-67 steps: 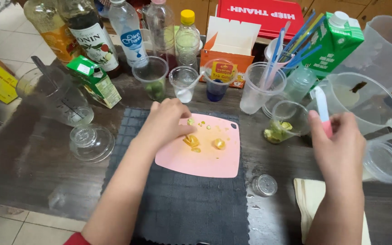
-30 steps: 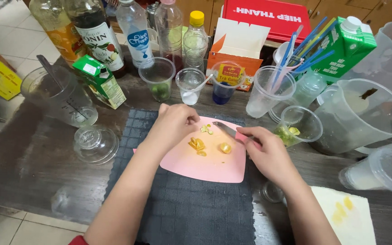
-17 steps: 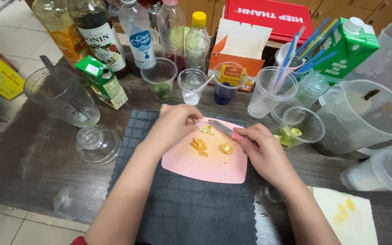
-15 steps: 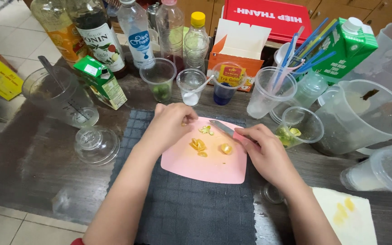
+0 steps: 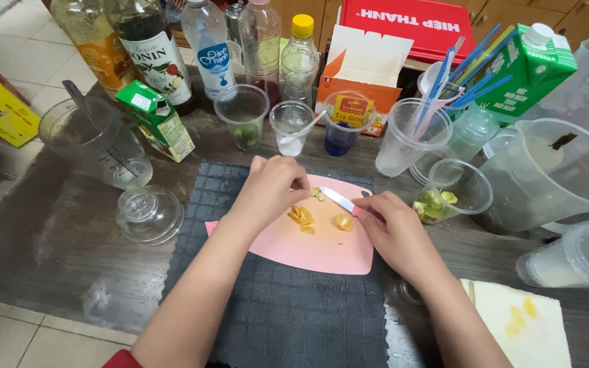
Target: Using a small knife to peel and remove seeds from citrus fruit segments on a cutting board.
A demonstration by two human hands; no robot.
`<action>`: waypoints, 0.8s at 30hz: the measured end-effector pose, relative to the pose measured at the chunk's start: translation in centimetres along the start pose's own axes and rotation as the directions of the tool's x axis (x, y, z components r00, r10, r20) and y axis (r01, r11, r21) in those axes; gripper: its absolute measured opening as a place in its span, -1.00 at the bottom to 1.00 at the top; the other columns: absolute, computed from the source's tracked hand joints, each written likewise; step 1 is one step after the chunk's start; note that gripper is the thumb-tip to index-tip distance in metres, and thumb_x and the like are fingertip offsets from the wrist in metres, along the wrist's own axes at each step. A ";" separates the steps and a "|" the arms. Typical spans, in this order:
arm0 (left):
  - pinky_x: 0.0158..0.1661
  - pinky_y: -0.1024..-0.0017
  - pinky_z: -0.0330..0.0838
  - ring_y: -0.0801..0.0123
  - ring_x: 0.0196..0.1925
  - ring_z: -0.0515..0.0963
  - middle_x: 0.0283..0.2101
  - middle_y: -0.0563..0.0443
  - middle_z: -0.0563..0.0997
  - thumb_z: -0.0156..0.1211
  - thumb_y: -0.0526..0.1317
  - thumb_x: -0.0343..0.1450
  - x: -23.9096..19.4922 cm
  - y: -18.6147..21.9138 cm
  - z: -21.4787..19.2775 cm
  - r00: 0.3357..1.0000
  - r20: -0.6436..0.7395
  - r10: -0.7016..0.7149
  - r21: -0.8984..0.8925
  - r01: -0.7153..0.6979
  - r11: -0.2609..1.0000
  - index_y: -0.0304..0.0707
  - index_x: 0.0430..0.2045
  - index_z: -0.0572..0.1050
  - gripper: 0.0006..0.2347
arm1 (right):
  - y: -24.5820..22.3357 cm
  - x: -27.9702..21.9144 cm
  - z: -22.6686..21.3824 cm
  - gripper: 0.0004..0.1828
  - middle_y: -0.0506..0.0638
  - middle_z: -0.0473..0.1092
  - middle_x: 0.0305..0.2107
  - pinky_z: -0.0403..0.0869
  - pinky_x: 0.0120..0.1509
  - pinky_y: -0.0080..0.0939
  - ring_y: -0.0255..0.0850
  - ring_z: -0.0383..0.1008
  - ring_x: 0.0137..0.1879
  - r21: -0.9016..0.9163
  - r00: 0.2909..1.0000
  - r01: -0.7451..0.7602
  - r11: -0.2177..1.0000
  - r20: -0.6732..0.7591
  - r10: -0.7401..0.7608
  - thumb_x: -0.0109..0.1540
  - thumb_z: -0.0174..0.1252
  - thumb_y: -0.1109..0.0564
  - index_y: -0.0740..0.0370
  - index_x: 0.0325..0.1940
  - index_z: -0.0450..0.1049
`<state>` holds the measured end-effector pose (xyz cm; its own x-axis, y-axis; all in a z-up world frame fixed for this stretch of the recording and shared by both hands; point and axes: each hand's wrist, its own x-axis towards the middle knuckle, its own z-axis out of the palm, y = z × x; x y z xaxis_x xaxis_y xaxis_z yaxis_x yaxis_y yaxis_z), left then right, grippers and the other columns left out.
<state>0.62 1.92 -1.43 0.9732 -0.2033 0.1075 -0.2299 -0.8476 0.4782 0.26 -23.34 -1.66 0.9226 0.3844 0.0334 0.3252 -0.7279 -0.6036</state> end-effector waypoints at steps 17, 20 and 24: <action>-0.02 0.35 0.22 0.28 -0.21 0.64 -0.35 0.01 0.63 0.38 -0.28 0.34 0.0 1.1 0.0 0.998 0.009 0.054 -0.129 -0.053 0.990 -0.22 -0.31 0.67 -0.88 | -1.1 -0.1 0.1 -0.75 0.12 0.51 -0.31 0.54 0.02 -0.03 0.06 0.60 -0.08 0.075 0.998 0.057 0.996 -0.044 -0.054 0.29 0.17 0.12 0.15 0.03 0.62; -0.02 0.35 0.23 0.27 -0.21 0.65 -0.36 0.02 0.63 0.38 -0.27 0.34 0.0 1.2 -0.1 0.998 0.004 0.069 -0.139 -0.068 0.988 -0.20 -0.33 0.67 -0.90 | -1.2 -0.2 0.0 -0.75 0.13 0.52 -0.32 0.54 0.01 -0.02 0.07 0.59 -0.08 0.088 0.996 0.067 0.994 -0.057 -0.062 0.29 0.18 0.12 0.15 0.02 0.63; -0.02 0.35 0.21 0.27 -0.21 0.65 -0.35 0.02 0.64 0.38 -0.24 0.35 0.0 1.3 -0.3 0.996 -0.002 0.091 -0.165 -0.090 0.982 -0.19 -0.33 0.67 -0.90 | -0.7 -0.3 0.0 -0.78 0.12 0.52 -0.33 0.54 0.01 -0.03 0.07 0.60 -0.10 0.094 0.990 0.101 0.990 -0.109 -0.091 0.27 0.22 0.12 0.14 -0.02 0.65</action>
<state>0.27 0.95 -0.49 0.9481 -0.2788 0.1527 -0.3128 -0.7330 0.6040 -0.26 -22.93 -1.20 0.9063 0.3851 0.1744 0.3959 -0.6285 -0.6695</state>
